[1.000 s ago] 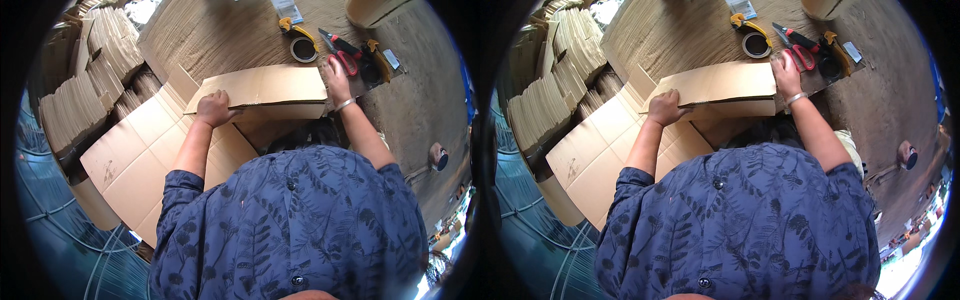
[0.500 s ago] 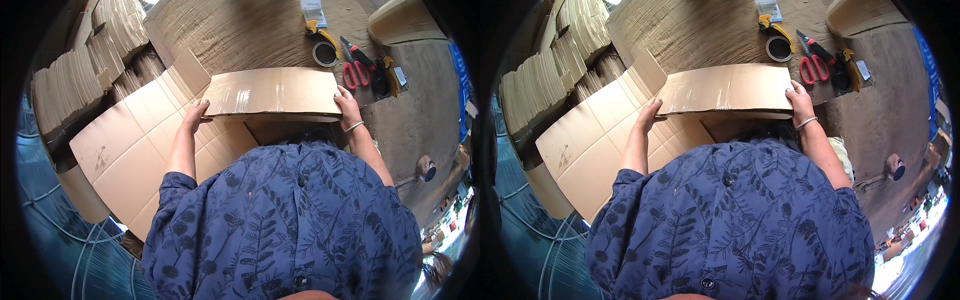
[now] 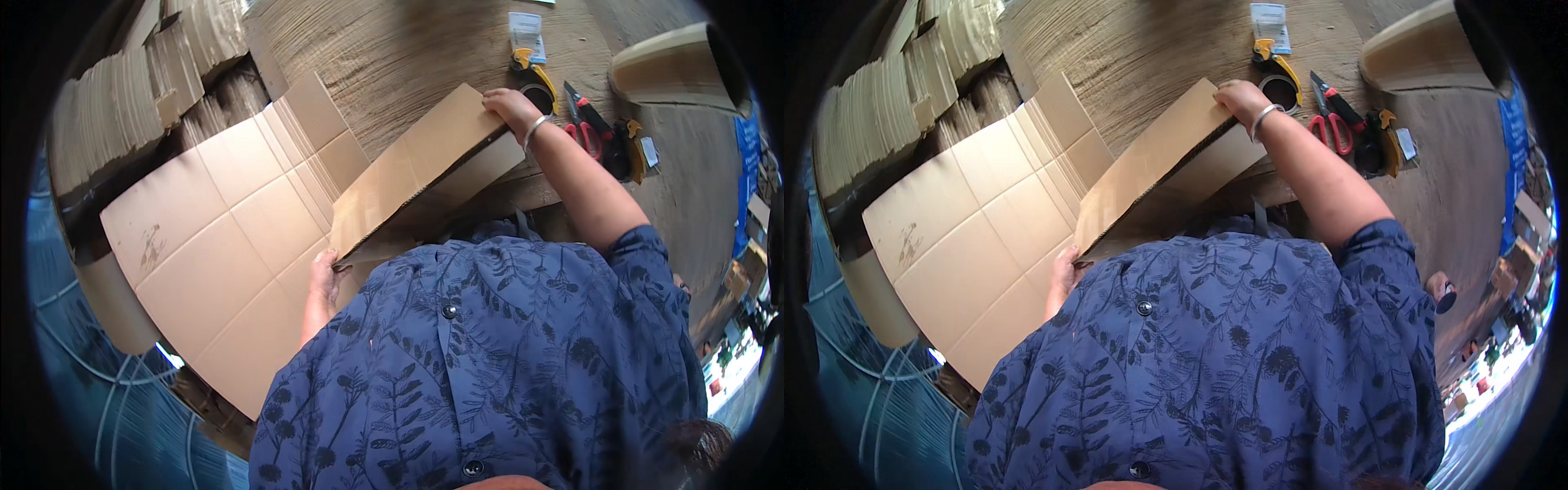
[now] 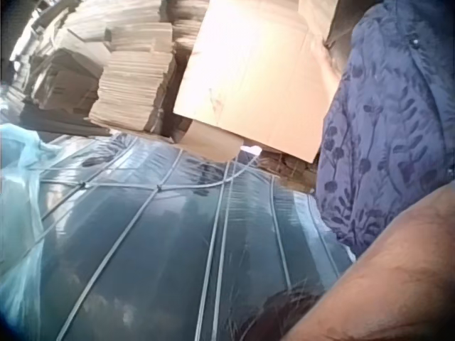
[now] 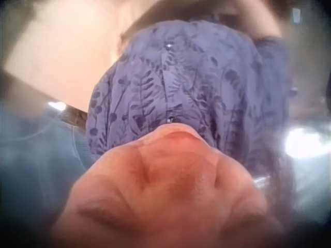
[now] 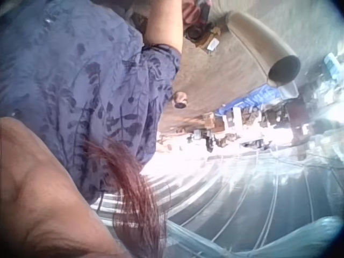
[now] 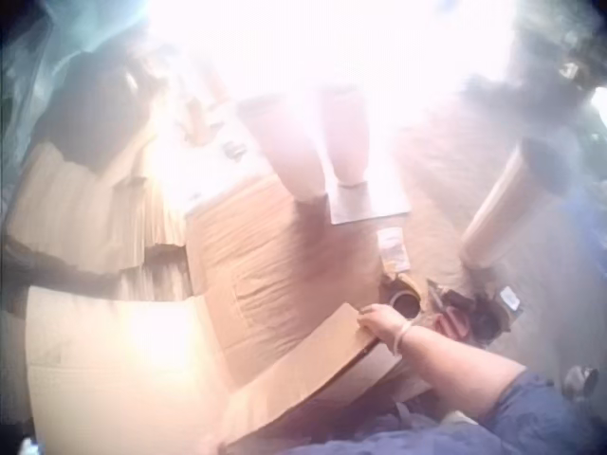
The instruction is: The person assembles a cardboard box by folding flaps and securing them with a tape dispenser. They then affix a shipping label to the finished box and place it aside before beginning to assemble another box.
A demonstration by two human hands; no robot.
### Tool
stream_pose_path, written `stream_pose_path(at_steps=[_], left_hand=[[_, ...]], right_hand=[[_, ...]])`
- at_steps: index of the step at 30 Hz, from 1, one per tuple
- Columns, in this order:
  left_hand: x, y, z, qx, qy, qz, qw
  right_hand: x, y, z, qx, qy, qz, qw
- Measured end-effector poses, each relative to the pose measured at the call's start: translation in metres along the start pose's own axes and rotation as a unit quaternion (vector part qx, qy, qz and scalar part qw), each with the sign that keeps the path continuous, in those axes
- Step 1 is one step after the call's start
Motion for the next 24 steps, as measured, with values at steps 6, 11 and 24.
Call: stream_pose_path(at_steps=[6,11,24], left_hand=[[0.041,0.023,-0.038,-0.031,-0.120,0.229,0.965],[0.138,-0.045,-0.044,0.361,-0.093,0.481,0.793],[0.372,-0.080,-0.047,0.618,0.083,0.515,0.588]], right_hand=[[0.019,-0.071,0.014,0.336,-0.023,0.262,0.905],[0.000,-0.131,-0.083,0.500,-0.064,-0.035,0.863],[-0.013,-0.150,-0.123,0.319,-0.155,0.129,0.926]])
Point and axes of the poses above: each hand's wrist, its own z-axis towards the middle knuckle, its own x-axis out of the palm, y = z × x, the point moved 9 cm from there along z, towards the middle knuckle, and after that the axes turned 13 degrees about -z, right-handed, at the moved point
